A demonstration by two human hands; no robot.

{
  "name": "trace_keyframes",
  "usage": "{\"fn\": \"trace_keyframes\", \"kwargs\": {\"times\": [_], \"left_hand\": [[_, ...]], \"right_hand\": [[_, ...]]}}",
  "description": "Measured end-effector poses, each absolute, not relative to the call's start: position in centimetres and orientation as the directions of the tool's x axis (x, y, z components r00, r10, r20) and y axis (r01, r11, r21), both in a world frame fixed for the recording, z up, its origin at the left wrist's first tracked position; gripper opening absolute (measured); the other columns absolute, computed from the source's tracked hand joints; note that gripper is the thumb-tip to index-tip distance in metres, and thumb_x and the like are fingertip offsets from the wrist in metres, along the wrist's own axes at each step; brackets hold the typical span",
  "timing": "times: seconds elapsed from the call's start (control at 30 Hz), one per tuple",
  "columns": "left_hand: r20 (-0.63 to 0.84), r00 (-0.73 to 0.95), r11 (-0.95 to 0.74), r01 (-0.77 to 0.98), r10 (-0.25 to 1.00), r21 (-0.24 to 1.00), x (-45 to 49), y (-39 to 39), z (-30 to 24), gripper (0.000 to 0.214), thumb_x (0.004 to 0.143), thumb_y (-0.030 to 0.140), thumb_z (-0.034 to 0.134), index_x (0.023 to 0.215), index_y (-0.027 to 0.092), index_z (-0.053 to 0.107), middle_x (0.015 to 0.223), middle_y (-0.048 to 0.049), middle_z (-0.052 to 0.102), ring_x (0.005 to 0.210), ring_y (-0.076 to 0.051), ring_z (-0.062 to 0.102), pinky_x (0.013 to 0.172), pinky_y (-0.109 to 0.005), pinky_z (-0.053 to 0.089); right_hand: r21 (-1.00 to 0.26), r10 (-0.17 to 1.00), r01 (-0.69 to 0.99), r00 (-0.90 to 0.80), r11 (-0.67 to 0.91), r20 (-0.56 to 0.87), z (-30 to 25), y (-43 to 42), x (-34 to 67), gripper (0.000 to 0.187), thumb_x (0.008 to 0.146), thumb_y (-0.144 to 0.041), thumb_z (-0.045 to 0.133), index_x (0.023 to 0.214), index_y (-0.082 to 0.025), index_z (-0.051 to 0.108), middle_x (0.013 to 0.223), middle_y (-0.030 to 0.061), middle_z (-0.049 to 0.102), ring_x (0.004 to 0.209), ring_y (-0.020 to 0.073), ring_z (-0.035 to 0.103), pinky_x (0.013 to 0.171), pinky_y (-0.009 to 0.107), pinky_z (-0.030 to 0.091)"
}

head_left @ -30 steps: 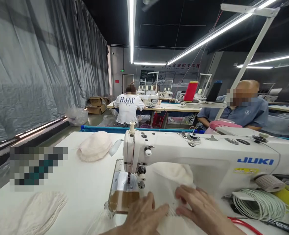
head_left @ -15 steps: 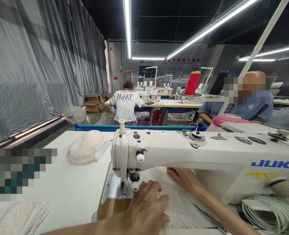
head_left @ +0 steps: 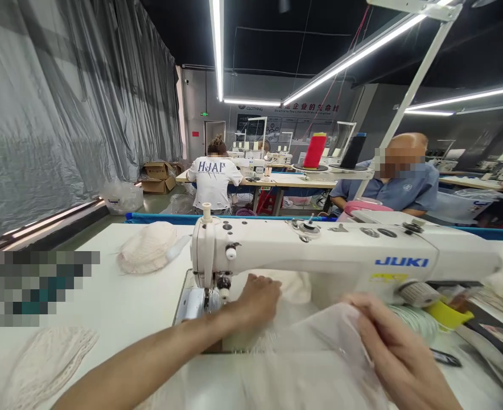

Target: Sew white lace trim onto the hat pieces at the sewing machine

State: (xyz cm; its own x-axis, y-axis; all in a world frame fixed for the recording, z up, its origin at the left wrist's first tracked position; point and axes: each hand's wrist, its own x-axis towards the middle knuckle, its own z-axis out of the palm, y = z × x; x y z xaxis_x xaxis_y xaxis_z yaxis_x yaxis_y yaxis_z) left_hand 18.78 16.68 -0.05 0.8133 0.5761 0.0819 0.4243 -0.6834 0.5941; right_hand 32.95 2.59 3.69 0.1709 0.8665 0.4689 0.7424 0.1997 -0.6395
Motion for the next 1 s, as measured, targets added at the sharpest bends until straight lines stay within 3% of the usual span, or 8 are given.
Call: {"fn": "trace_keyframes", "kwargs": {"times": [0.1,0.13,0.23,0.3,0.43,0.57,0.77,1.0], "left_hand": [[0.050,0.851,-0.548,0.291,0.523,0.784,16.1,12.6,2.3,0.053,0.097,0.036,0.000,0.132,0.016,0.035,0.100,-0.0086,0.063,0.089,-0.016,0.061,0.080,-0.030,0.044],[0.007,0.887,-0.352,0.176,0.462,0.919,14.9,11.0,2.9,0.056,0.097,0.046,0.005,0.131,0.015,0.037,0.095,-0.0079,0.064,0.082,-0.016,0.063,0.075,-0.029,0.045],[-0.154,0.850,0.049,0.150,0.503,0.988,11.1,6.8,4.4,0.053,0.078,0.051,0.060,0.115,0.015,0.050,0.062,0.0033,0.056,0.056,-0.012,0.056,0.059,-0.022,0.041],[-0.271,0.751,0.141,0.235,0.601,0.962,8.5,4.8,4.9,0.039,0.069,0.039,0.072,0.094,0.013,0.058,0.052,0.0070,0.048,0.048,-0.009,0.048,0.053,-0.019,0.035],[-0.298,0.679,0.173,0.247,0.671,0.953,4.1,2.5,5.2,0.030,0.073,0.041,0.066,0.071,0.011,0.058,0.060,0.0021,0.055,0.058,-0.008,0.049,0.057,-0.020,0.034],[-0.335,0.692,0.306,0.171,0.640,0.937,1.0,0.7,3.9,0.038,0.064,0.045,0.075,0.074,0.012,0.058,0.064,0.0015,0.057,0.063,-0.009,0.051,0.062,-0.021,0.039],[-0.389,0.747,0.343,0.227,0.539,0.912,-1.7,-1.1,1.7,0.025,0.067,0.030,0.071,0.084,0.011,0.068,0.047,0.0081,0.040,0.042,-0.004,0.035,0.042,-0.018,0.027],[-0.360,0.736,0.327,0.198,0.573,0.924,-3.4,-1.3,1.1,0.018,0.064,0.019,0.066,0.078,0.009,0.071,0.042,0.0097,0.028,0.041,-0.003,0.021,0.041,-0.020,0.013]], "right_hand": [[-0.742,0.960,0.652,0.077,0.157,0.270,4.5,1.6,31.2,0.039,0.090,-0.055,0.038,0.072,-0.022,0.052,0.059,-0.0019,0.048,0.053,0.0133,0.045,0.048,0.022,0.038],[-0.776,0.973,0.616,0.068,0.134,0.222,4.3,1.5,30.4,0.042,0.089,-0.058,0.037,0.072,-0.022,0.052,0.056,-0.0032,0.045,0.050,0.0122,0.042,0.045,0.022,0.035],[-0.873,0.996,0.483,-0.004,0.076,0.084,3.7,0.6,27.9,0.050,0.088,-0.066,0.029,0.081,-0.022,0.051,0.051,-0.0070,0.037,0.042,0.0096,0.033,0.040,0.021,0.025],[-0.899,0.985,0.429,-0.174,0.082,0.007,3.4,-0.7,26.2,0.050,0.086,-0.069,0.032,0.089,-0.022,0.050,0.053,-0.0073,0.042,0.042,0.0090,0.034,0.041,0.020,0.026],[-0.835,0.939,0.525,-0.342,0.164,-0.030,3.1,-3.2,23.5,0.038,0.082,-0.060,0.052,0.081,-0.022,0.053,0.069,-0.0027,0.053,0.062,0.0125,0.045,0.054,0.021,0.034],[-0.894,0.930,0.434,-0.362,0.112,-0.059,2.3,-3.9,20.7,0.043,0.093,-0.052,0.037,0.067,-0.020,0.048,0.056,-0.0043,0.043,0.053,0.0107,0.037,0.050,0.022,0.029],[-0.928,0.952,0.364,-0.303,0.077,-0.039,0.1,-4.3,17.2,0.042,0.092,-0.051,0.040,0.064,-0.021,0.043,0.050,-0.0060,0.041,0.051,0.0108,0.038,0.053,0.023,0.032],[-0.927,0.946,0.375,-0.309,0.032,-0.093,-1.2,-4.2,16.0,0.040,0.091,-0.056,0.037,0.072,-0.021,0.042,0.050,-0.0073,0.037,0.050,0.0106,0.032,0.049,0.023,0.027]]}}
